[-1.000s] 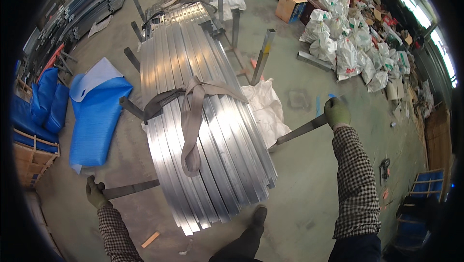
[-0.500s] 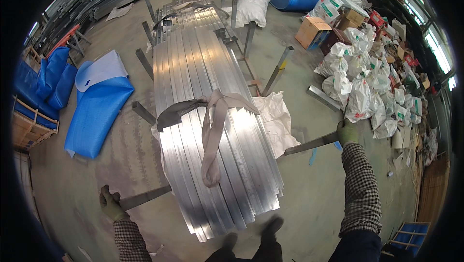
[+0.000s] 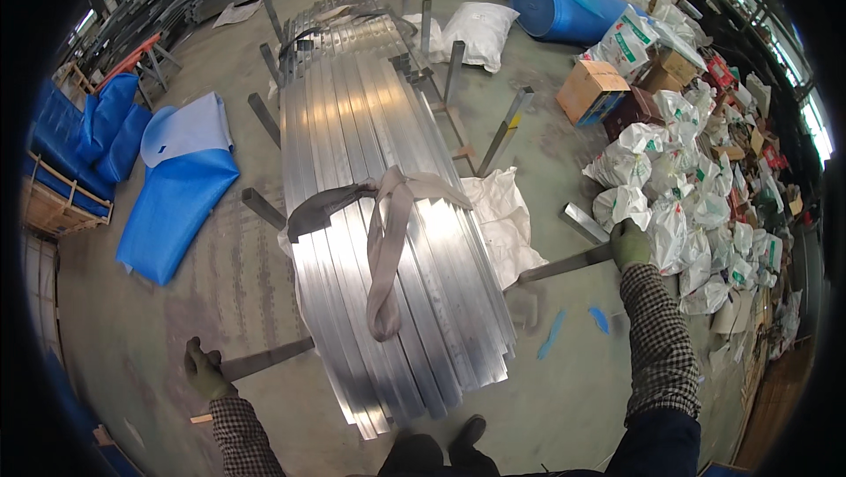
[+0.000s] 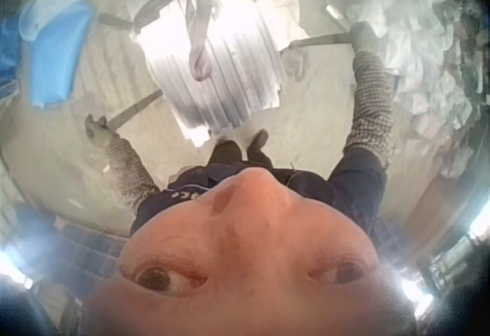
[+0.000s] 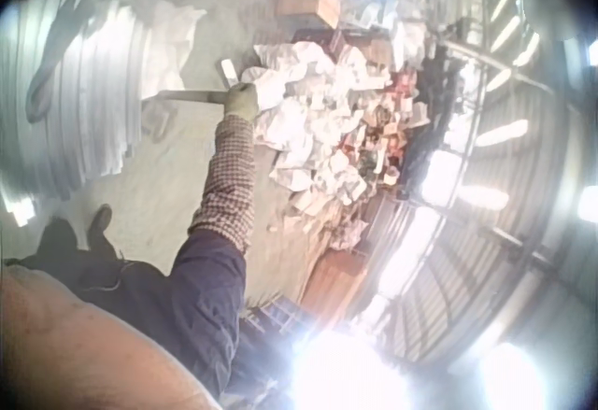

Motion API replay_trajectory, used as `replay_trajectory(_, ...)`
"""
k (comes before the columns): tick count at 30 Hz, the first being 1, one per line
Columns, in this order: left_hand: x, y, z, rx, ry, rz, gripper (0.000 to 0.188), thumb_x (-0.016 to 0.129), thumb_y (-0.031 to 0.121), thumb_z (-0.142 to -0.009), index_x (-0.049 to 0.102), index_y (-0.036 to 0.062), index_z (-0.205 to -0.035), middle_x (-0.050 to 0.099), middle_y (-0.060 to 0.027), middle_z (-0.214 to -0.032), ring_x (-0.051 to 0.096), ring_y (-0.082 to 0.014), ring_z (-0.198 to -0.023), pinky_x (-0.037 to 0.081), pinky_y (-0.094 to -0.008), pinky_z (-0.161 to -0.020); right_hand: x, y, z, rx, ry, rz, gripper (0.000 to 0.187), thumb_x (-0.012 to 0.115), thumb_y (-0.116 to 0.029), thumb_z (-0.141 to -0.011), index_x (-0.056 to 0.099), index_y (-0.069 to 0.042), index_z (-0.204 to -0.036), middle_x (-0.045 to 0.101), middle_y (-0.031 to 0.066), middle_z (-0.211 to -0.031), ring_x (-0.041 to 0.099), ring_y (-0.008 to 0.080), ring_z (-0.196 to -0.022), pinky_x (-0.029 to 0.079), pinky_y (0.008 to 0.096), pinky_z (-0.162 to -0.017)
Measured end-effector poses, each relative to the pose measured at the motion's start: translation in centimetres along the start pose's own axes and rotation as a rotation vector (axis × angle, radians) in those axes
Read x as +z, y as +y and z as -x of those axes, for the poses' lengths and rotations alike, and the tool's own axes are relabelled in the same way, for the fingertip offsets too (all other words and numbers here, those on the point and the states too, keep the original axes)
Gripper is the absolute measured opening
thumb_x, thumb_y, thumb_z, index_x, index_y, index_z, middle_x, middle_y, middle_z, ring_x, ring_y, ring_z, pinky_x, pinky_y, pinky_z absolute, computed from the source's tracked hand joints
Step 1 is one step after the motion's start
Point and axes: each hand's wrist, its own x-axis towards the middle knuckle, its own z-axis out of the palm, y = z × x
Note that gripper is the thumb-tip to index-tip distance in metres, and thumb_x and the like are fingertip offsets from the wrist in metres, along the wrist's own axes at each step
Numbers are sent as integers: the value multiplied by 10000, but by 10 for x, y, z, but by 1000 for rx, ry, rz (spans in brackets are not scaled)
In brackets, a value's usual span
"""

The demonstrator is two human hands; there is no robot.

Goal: The person uses a handheld crane controller to lift a stack of metal sheets, then detaches the lifting hook and moves the stack on a wheeled cart across the warehouse floor. The person guides the cart and positions the stack near other materials.

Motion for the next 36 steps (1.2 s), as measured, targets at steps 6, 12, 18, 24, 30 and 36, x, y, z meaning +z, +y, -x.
replay_trajectory(6, 70, 27, 9, 0, 14, -38, 424, 647, 318, -1045, 649, -29, -1289, 662, -45, -908, 449, -85, -606, 410, -264, -577, -1, -18, -58, -6, 8, -39, 331, 542, -363, -994, 687, -65, -996, 734, 239, -959, 709, 440, -926, 546, 532, -830)
replay_trajectory(12, 131, 39, -7, 15, 19, -34, 395, 666, 302, -1035, 660, -21, -1263, 602, 0, -780, 475, -82, -611, 431, -257, -588, 25, -32, -116, -85, 0, -43, 336, 532, -357, -1006, 665, -49, -1013, 720, 258, -982, 690, 469, -945, 540, 546, -839)
replay_trajectory(18, 192, 66, -33, -17, 42, -40, 397, 713, 309, -1003, 677, -21, -1221, 632, -16, -843, 493, -82, -605, 433, -247, -574, 31, -41, -179, -58, -76, 41, 344, 522, -361, -1002, 669, -50, -1014, 722, 255, -999, 688, 462, -969, 539, 546, -850)
replay_trajectory(24, 279, 83, -78, -36, 7, -61, 400, 735, 281, -989, 674, -54, -1199, 688, -62, -962, 508, -102, -597, 440, -265, -559, 36, -83, -255, -33, -139, 28, 387, 501, -387, -992, 662, -40, -1051, 710, 279, -1051, 663, 498, -1019, 517, 570, -888)
replay_trajectory(30, 355, 96, -129, -36, -16, -97, 417, 714, 293, -999, 668, -69, -1202, 700, -78, -987, 535, -99, -601, 465, -273, -567, 40, -139, -315, -6, -148, 23, 411, 483, -393, -990, 653, -59, -1160, 701, 288, -1110, 660, 494, -1062, 511, 574, -915)
replay_trajectory(36, 442, 77, -214, 2, -33, -176, 390, 681, 293, -1008, 685, -50, -1193, 662, -69, -807, 541, -95, -592, 451, -275, -563, 64, -220, -360, 6, -159, -9, 411, 505, -408, -990, 672, -40, -1068, 712, 270, -1075, 676, 470, -1039, 519, 538, -921)
